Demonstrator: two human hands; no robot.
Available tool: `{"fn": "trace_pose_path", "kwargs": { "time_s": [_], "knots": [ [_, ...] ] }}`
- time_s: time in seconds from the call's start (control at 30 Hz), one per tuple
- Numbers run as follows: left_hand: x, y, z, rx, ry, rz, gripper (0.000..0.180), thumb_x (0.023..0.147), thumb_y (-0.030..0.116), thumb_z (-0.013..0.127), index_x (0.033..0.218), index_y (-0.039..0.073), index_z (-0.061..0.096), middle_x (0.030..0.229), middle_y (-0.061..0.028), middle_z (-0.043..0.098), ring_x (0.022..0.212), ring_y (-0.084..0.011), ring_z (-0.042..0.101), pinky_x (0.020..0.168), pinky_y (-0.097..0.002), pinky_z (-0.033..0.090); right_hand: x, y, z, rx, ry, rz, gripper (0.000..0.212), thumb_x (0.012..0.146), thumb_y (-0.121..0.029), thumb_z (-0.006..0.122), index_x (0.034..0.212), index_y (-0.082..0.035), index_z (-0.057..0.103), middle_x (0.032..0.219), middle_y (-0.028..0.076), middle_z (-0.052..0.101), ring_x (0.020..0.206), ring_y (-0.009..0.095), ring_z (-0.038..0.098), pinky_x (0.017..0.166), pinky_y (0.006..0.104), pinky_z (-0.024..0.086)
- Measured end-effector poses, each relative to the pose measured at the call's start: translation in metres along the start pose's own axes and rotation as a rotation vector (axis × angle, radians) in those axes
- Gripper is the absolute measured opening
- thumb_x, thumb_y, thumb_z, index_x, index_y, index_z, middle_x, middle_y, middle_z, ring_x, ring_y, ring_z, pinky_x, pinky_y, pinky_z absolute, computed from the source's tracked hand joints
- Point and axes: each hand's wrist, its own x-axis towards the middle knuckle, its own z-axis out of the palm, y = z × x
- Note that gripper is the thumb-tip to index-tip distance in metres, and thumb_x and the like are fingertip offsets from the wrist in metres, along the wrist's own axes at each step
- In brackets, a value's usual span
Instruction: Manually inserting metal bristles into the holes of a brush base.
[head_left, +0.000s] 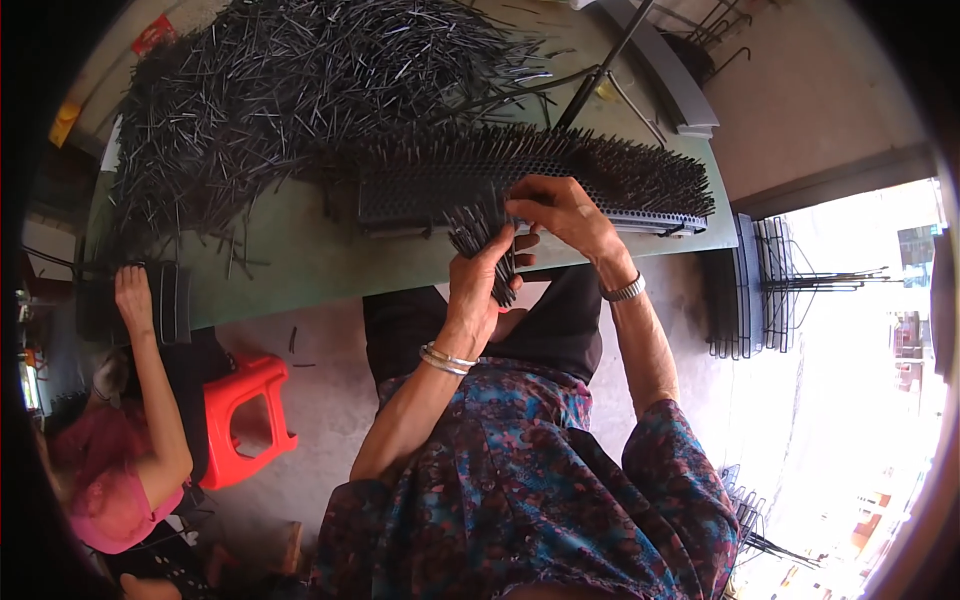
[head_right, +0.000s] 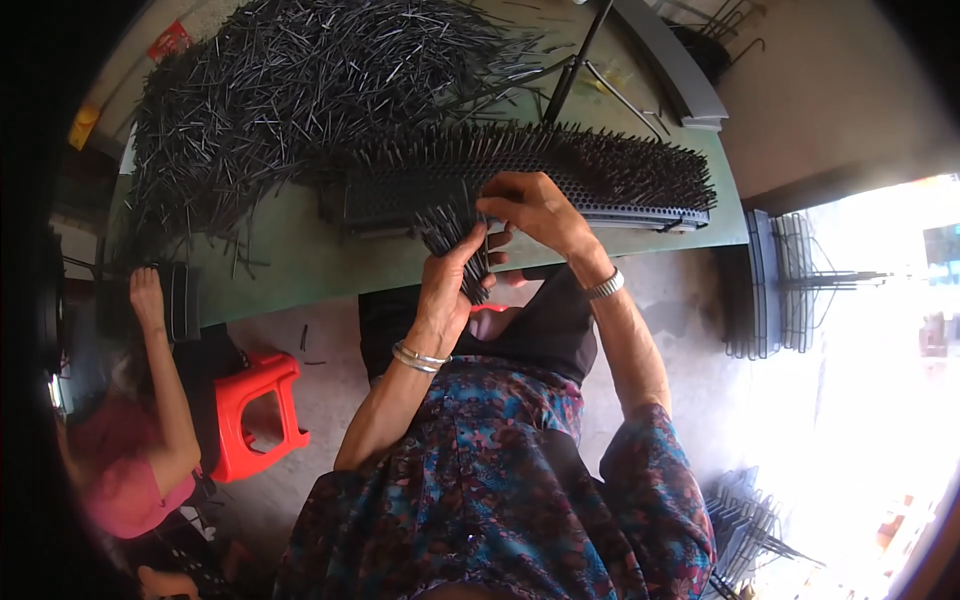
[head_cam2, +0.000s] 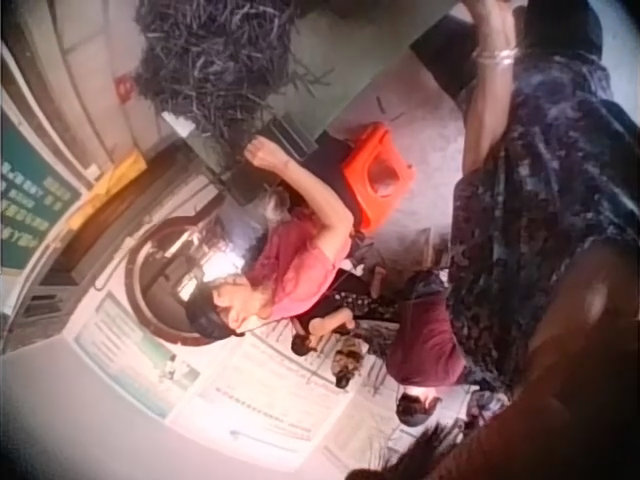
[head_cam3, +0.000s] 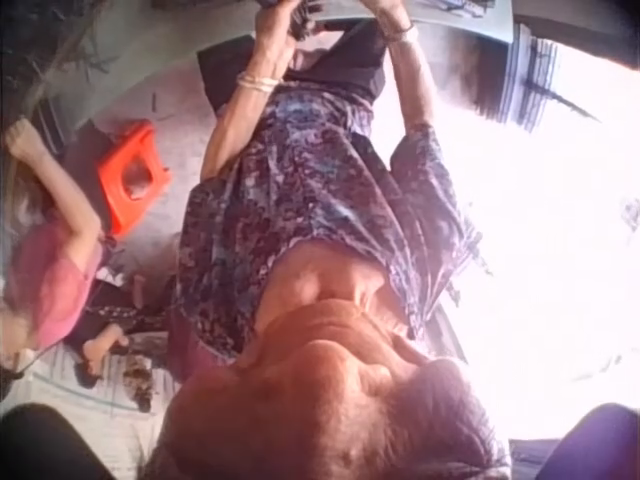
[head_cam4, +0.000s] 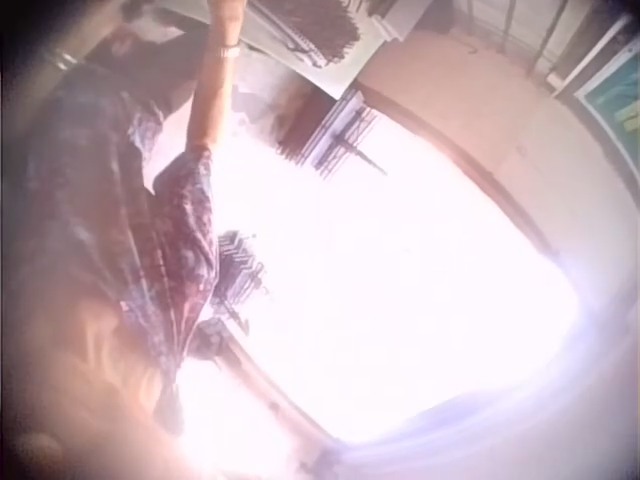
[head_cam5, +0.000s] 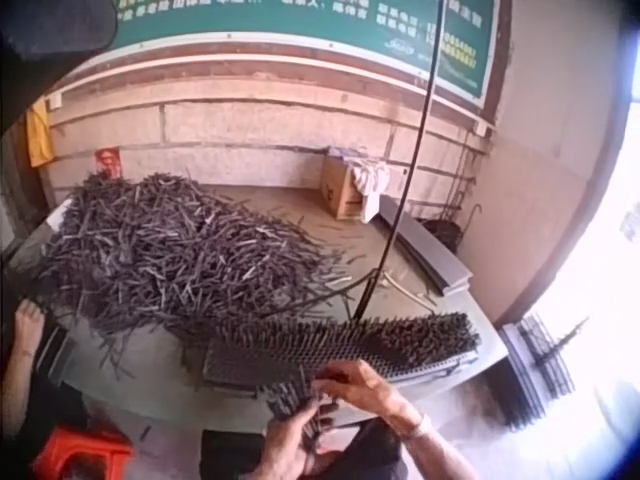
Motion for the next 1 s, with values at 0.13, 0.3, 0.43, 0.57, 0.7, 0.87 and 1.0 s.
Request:
{"fn": "trace_pose_path", "kwargs": {
  "time_s": [0.13,0.3,0.43,0.57,0.7,0.87,1.0],
  "knots": [
    [0.003,0.0,-0.001,0.022,0.038,-0.022,0.024,0.09,0.024,0.069,0.106,0.006,0.066,0.092,-0.0089,0.073,0.075,-0.0151,0.068,0.047,-0.0216,0.041,0.004,0.002,-0.006,0.088,-0.058,0.049,0.018,0.089,-0.014,0.067,0.096,0.002,0.066,0.076,0.002,0.062,0.07,0.007,0.055,0.062,0.0249,0.046],
    [0.005,0.004,0.0,0.052,0.04,-0.03,0.024,0.089,0.025,0.07,0.104,0.007,0.067,0.092,-0.008,0.073,0.075,-0.016,0.071,0.047,-0.0211,0.041,0.01,0.008,-0.008,0.127,-0.056,0.045,0.015,0.09,-0.011,0.065,0.097,0.002,0.066,0.076,0.001,0.062,0.07,0.007,0.055,0.063,0.0246,0.045],
    [0.002,0.009,0.002,0.09,0.049,-0.026,0.024,0.089,0.026,0.07,0.103,0.007,0.068,0.092,-0.007,0.073,0.073,-0.0162,0.071,0.047,-0.0217,0.041,0.011,0.007,-0.007,0.108,-0.066,0.056,0.016,0.09,-0.012,0.064,0.098,0.002,0.065,0.077,0.002,0.063,0.072,0.008,0.058,0.064,0.0242,0.046],
    [0.005,0.01,0.003,0.165,0.049,-0.039,0.026,0.09,0.028,0.069,0.107,0.008,0.067,0.095,-0.0061,0.072,0.077,-0.0155,0.07,0.048,-0.0212,0.04,0.012,0.004,-0.012,0.16,-0.104,0.094,0.017,0.09,-0.011,0.064,0.1,0.003,0.063,0.079,0.004,0.064,0.073,0.01,0.06,0.066,0.0244,0.048],
    [0.012,0.004,0.001,0.167,0.037,-0.057,0.03,0.09,0.031,0.069,0.109,0.008,0.066,0.101,-0.0083,0.072,0.083,-0.017,0.07,0.05,-0.0204,0.04,0.013,-0.007,-0.02,0.095,-0.133,0.156,0.015,0.091,-0.008,0.062,0.101,0.004,0.062,0.08,0.005,0.065,0.073,0.012,0.063,0.067,0.0255,0.05],
    [0.023,-0.001,-0.007,0.062,0.104,-0.034,0.03,0.09,0.033,0.069,0.105,0.008,0.064,0.101,-0.0127,0.072,0.087,-0.0211,0.071,0.051,-0.0225,0.045,0.011,-0.017,-0.029,0.013,0.319,-0.086,0.011,0.09,-0.005,0.06,0.096,0.003,0.057,0.078,0.009,0.068,0.074,0.014,0.069,0.066,0.0262,0.054],
    [0.028,-0.008,-0.003,-0.009,0.075,-0.089,0.03,0.089,0.032,0.07,0.102,0.006,0.063,0.095,-0.0121,0.072,0.082,-0.0203,0.07,0.054,-0.027,0.05,0.025,-0.012,-0.029,-0.198,0.55,-0.264,0.007,0.091,-0.004,0.06,0.094,0.001,0.057,0.078,0.009,0.068,0.072,0.014,0.069,0.064,0.0255,0.052]
  ]
}}
